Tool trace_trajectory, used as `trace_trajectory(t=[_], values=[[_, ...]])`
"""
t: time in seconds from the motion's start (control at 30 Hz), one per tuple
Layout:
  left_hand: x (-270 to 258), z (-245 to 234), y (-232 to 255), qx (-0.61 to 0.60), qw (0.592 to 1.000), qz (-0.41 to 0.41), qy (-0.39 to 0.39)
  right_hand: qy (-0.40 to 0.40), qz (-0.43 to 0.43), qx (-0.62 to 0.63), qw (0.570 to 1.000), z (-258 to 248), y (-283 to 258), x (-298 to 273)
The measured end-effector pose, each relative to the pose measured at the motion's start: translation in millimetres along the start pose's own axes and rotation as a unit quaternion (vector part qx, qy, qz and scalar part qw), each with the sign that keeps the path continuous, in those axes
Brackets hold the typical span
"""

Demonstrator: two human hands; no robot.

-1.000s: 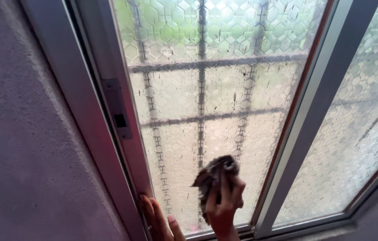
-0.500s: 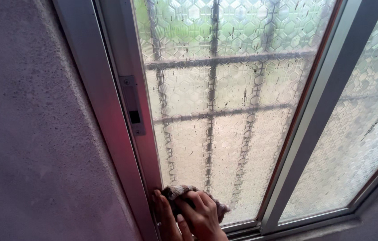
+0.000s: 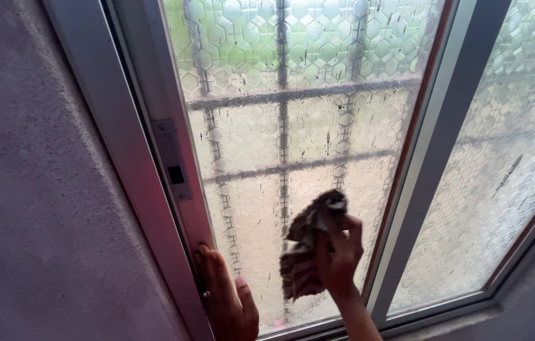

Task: The person sprays a cleaning liquid from a bottle onto a window and wipes the glass and the window frame with a cloth.

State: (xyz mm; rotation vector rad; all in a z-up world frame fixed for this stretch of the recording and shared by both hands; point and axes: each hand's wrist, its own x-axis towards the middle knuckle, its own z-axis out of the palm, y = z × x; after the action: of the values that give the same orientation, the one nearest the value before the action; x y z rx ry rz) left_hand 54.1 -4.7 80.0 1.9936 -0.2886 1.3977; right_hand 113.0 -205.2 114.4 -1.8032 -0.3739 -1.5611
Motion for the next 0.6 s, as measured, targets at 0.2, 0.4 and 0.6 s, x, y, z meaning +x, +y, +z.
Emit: trace_trajectory(t=[0.2,0.4,0.6], values=[[-2,-1,0,0.015,1.0,-0.009,-0.008,0.078,0.085,-0.037,0.993,-25,20,-17],[20,-4,13,-0.078,0.997,0.03,-0.004,0.099,0.11,-0.036,0.988,-14,-3,-3],[76,-11,23,-0.01,0.995,0.102,0.0,0.016,-0.05,0.017,0.998,7,-57,45]])
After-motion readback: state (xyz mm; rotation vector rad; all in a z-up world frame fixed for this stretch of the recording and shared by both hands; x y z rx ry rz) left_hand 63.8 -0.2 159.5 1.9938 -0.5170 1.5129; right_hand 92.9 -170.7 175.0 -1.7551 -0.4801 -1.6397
